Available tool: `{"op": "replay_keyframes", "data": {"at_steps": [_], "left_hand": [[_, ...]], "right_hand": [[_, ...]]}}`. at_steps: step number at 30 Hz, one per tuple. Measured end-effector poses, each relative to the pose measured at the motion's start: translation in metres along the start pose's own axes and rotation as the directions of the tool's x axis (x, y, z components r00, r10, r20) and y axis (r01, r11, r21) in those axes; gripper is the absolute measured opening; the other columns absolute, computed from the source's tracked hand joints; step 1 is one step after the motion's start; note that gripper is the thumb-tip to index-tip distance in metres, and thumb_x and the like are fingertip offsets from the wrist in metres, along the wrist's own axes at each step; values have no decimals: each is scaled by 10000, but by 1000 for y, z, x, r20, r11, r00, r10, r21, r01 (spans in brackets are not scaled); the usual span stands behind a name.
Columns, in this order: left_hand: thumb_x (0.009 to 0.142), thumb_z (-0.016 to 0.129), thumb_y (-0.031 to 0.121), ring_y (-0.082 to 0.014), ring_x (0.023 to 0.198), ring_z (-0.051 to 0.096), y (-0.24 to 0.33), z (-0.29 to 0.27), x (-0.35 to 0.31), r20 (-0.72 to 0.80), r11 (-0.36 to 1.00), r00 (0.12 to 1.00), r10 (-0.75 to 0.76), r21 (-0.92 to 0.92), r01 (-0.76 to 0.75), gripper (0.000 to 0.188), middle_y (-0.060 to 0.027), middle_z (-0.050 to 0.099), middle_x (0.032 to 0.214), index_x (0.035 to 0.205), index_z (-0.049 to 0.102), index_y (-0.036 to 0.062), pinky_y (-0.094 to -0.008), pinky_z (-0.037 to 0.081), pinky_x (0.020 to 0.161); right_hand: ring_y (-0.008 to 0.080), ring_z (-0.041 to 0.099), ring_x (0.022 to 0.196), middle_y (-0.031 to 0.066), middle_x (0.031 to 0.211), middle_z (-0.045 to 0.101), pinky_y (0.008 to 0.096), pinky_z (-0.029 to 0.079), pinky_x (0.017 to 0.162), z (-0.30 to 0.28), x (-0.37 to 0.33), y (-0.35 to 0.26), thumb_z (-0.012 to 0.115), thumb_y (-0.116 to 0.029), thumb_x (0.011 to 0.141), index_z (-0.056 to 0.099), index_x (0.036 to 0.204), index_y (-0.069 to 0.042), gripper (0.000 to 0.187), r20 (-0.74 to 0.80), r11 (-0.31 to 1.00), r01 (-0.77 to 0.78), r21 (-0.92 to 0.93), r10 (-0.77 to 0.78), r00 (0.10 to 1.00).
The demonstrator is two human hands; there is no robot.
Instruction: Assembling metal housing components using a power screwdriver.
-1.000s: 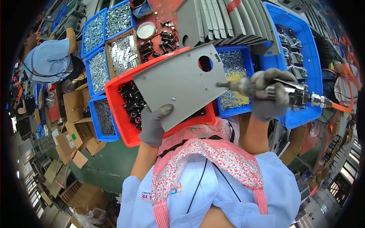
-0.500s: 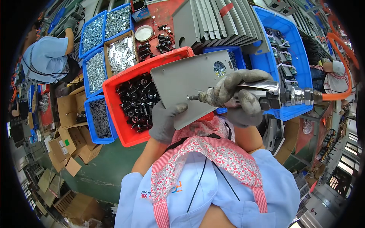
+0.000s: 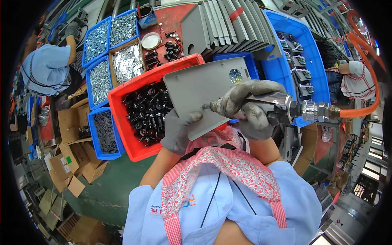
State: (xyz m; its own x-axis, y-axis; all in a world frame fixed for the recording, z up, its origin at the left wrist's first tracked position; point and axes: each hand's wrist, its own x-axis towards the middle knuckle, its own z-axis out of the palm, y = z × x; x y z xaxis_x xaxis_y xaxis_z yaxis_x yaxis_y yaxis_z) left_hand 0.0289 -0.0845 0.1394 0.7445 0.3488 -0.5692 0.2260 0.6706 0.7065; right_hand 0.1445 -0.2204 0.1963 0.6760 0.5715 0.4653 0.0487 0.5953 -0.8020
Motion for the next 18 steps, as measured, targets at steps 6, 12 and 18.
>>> {"op": "replay_keyframes", "data": {"at_steps": [6, 12, 18], "left_hand": [[710, 673, 33, -197, 798, 650, -11, -8, 2, -20, 1000, 1000, -6, -3, 6, 359, -125, 646, 945, 1042, 582, -70, -310, 545, 715], [711, 680, 76, -167, 790, 635, -8, 3, -6, 87, 979, 985, 152, 124, -162, 337, -98, 666, 937, 1025, 639, -41, -298, 515, 716], [754, 724, 101, -142, 834, 610, -28, 4, -6, 166, 816, 940, 299, 466, -342, 363, -71, 661, 952, 1067, 633, -60, -280, 493, 739]], "right_hand": [[160, 608, 731, 140, 887, 605, 281, 519, 596, 3, -3, 0, 505, 35, 818, 471, 1106, -33, 298, 34, 999, 3, -44, -2, 999], [111, 595, 726, 77, 852, 618, 247, 492, 618, 12, -5, -24, 572, 47, 776, 600, 920, 6, 152, -258, 985, -109, -133, 71, 963], [89, 553, 764, 14, 859, 566, 255, 452, 703, -2, -22, -44, 646, 33, 778, 525, 1014, -58, 281, -219, 962, -255, 94, 270, 938]]}}
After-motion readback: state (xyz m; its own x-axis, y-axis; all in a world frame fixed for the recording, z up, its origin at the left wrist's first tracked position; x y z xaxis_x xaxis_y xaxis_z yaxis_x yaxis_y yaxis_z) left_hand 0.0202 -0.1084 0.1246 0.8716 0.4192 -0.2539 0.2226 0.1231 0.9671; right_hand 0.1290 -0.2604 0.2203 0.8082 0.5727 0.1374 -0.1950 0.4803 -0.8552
